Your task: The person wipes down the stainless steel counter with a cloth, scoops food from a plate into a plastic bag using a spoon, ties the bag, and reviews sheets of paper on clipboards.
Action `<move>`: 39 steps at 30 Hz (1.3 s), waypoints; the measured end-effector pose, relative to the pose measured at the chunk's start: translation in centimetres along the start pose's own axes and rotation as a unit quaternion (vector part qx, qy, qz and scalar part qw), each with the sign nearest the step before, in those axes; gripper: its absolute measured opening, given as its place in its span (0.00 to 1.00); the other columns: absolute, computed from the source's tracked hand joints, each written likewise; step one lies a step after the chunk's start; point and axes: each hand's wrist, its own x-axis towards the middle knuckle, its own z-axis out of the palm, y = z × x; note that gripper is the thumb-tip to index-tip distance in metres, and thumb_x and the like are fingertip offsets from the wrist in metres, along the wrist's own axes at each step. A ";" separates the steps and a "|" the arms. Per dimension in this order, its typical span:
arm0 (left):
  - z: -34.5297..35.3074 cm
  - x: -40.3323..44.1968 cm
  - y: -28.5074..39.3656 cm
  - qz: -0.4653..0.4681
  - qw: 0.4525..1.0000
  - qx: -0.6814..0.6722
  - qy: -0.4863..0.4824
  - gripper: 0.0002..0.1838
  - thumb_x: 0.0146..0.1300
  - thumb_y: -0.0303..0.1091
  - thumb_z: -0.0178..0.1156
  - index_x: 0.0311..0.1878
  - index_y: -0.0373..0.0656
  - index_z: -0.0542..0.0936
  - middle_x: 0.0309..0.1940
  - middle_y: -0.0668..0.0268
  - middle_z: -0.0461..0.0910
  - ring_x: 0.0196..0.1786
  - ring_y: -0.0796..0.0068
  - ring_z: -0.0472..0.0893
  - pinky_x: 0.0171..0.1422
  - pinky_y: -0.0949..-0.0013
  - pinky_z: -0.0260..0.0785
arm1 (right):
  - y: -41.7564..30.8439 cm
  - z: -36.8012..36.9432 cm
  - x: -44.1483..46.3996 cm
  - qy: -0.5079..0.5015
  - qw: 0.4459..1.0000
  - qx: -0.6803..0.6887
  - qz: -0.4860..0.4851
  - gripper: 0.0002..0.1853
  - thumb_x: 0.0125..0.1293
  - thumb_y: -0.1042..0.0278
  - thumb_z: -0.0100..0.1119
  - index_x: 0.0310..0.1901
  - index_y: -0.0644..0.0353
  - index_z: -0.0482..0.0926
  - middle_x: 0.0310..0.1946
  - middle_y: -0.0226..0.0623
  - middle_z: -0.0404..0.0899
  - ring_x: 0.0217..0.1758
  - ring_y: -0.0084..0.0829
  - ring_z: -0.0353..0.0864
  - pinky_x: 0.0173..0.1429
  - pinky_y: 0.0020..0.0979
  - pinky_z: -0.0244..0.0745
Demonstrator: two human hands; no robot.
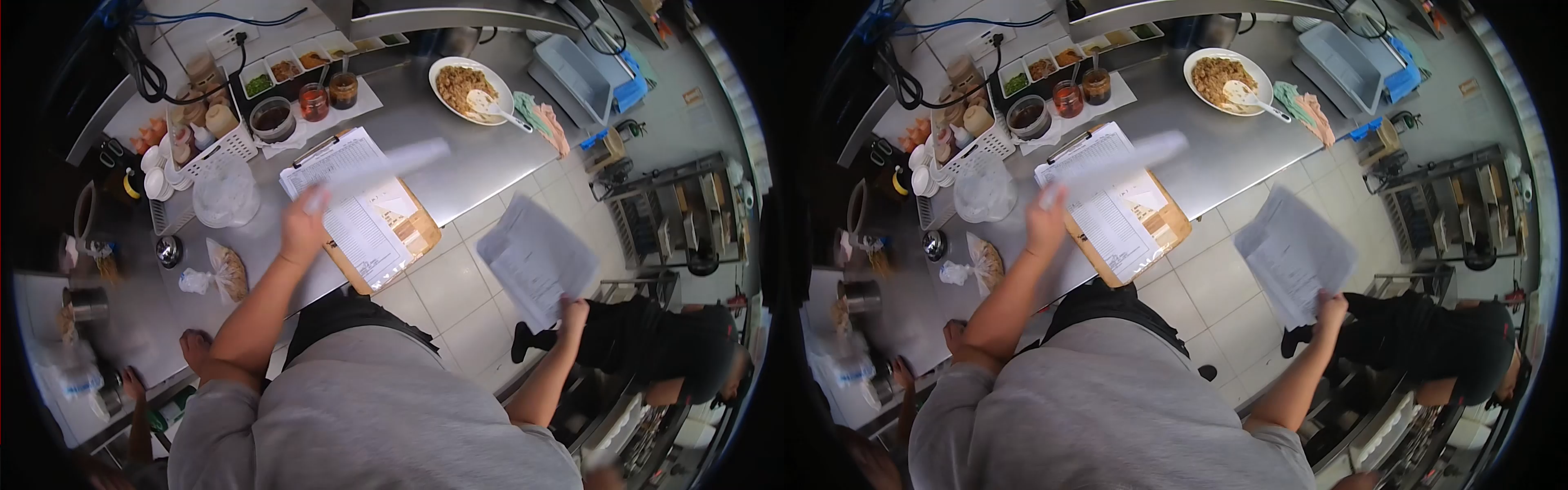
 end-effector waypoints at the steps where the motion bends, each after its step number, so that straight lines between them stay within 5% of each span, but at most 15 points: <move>1: -1.0 1.8 0.8 -0.048 0.997 -0.045 0.030 0.14 0.65 0.34 0.55 0.47 0.33 0.78 0.38 0.51 0.81 0.42 0.61 0.81 0.50 0.67 0.71 | -3.4 -0.8 -2.1 -0.012 0.997 0.079 0.007 0.11 0.59 0.80 0.55 0.43 0.72 0.78 0.36 0.40 0.82 0.36 0.31 0.80 0.45 0.31 0.73; 3: -2.6 4.9 1.6 -0.088 0.986 -0.106 0.090 0.17 0.69 0.38 0.52 0.47 0.31 0.77 0.37 0.54 0.82 0.40 0.68 0.80 0.48 0.69 0.70 | -7.3 -1.6 -5.4 -0.047 0.975 0.217 0.027 0.12 0.60 0.81 0.53 0.46 0.73 0.76 0.41 0.43 0.81 0.41 0.33 0.80 0.50 0.32 0.73; 8: -5.2 9.2 1.6 -0.079 0.963 -0.187 0.176 0.20 0.70 0.41 0.50 0.49 0.29 0.76 0.41 0.59 0.81 0.43 0.72 0.78 0.50 0.70 0.68 | -11.5 2.8 -12.6 -0.080 0.962 0.255 0.062 0.16 0.59 0.82 0.53 0.50 0.74 0.73 0.47 0.45 0.79 0.48 0.34 0.79 0.56 0.32 0.71; 18: -5.6 10.0 1.8 -0.092 0.966 -0.199 0.139 0.22 0.70 0.43 0.49 0.51 0.29 0.75 0.44 0.56 0.81 0.46 0.68 0.78 0.53 0.68 0.67 | -9.8 23.1 -20.3 -0.228 0.881 0.373 0.181 0.18 0.63 0.81 0.49 0.55 0.75 0.68 0.53 0.50 0.75 0.53 0.40 0.77 0.61 0.36 0.69; 21: -5.7 8.1 2.5 -0.099 0.968 -0.215 0.086 0.21 0.70 0.42 0.50 0.50 0.29 0.76 0.42 0.55 0.81 0.44 0.68 0.79 0.51 0.68 0.68 | -10.0 25.5 -20.7 -0.255 0.882 0.358 0.168 0.18 0.64 0.80 0.49 0.55 0.76 0.67 0.53 0.50 0.75 0.53 0.41 0.77 0.61 0.37 0.69; 25: -4.0 2.7 1.9 -0.101 0.964 -0.221 -0.103 0.19 0.67 0.40 0.55 0.48 0.31 0.76 0.42 0.50 0.80 0.45 0.64 0.79 0.52 0.67 0.68 | -10.0 27.0 -20.7 -0.288 0.874 0.334 0.203 0.19 0.64 0.80 0.49 0.56 0.75 0.66 0.54 0.50 0.74 0.53 0.42 0.76 0.60 0.37 0.69; 30: -1.9 -0.7 -0.6 0.103 0.896 -0.196 -0.384 0.19 0.63 0.41 0.59 0.51 0.38 0.78 0.51 0.50 0.77 0.56 0.56 0.75 0.63 0.62 0.63 | -9.2 27.3 -20.9 -0.292 0.815 0.435 0.246 0.27 0.73 0.56 0.39 0.65 0.70 0.57 0.63 0.46 0.65 0.65 0.40 0.67 0.67 0.42 0.61; 32: 0.3 2.3 -4.0 0.011 0.959 -0.004 -0.284 0.18 0.63 0.44 0.56 0.51 0.42 0.79 0.49 0.53 0.77 0.53 0.52 0.75 0.59 0.59 0.66 | -10.4 26.7 -21.8 -0.279 0.800 0.478 0.232 0.30 0.74 0.50 0.34 0.67 0.68 0.54 0.65 0.44 0.63 0.67 0.39 0.64 0.69 0.43 0.60; 34: 1.0 6.8 -6.7 -0.041 0.941 0.254 -0.219 0.15 0.64 0.35 0.50 0.49 0.44 0.80 0.46 0.56 0.76 0.50 0.54 0.76 0.55 0.59 0.68 | -10.0 26.7 -21.4 -0.323 0.791 0.462 0.238 0.30 0.74 0.51 0.36 0.67 0.67 0.55 0.65 0.43 0.63 0.67 0.40 0.65 0.68 0.43 0.60; 36: 1.6 8.6 -8.2 -0.077 0.876 0.358 -0.313 0.15 0.63 0.32 0.49 0.49 0.45 0.81 0.48 0.57 0.76 0.51 0.55 0.75 0.56 0.59 0.68 | -9.9 26.9 -21.1 -0.331 0.805 0.416 0.263 0.28 0.72 0.59 0.43 0.66 0.69 0.56 0.64 0.45 0.65 0.64 0.41 0.67 0.68 0.42 0.61; 39: 1.8 9.3 -8.1 -0.010 0.891 0.357 -0.281 0.15 0.63 0.35 0.50 0.50 0.43 0.80 0.52 0.57 0.74 0.54 0.55 0.74 0.57 0.60 0.67 | -9.6 27.4 -20.8 -0.330 0.853 0.358 0.190 0.27 0.67 0.72 0.50 0.64 0.72 0.56 0.62 0.50 0.65 0.63 0.42 0.68 0.67 0.42 0.62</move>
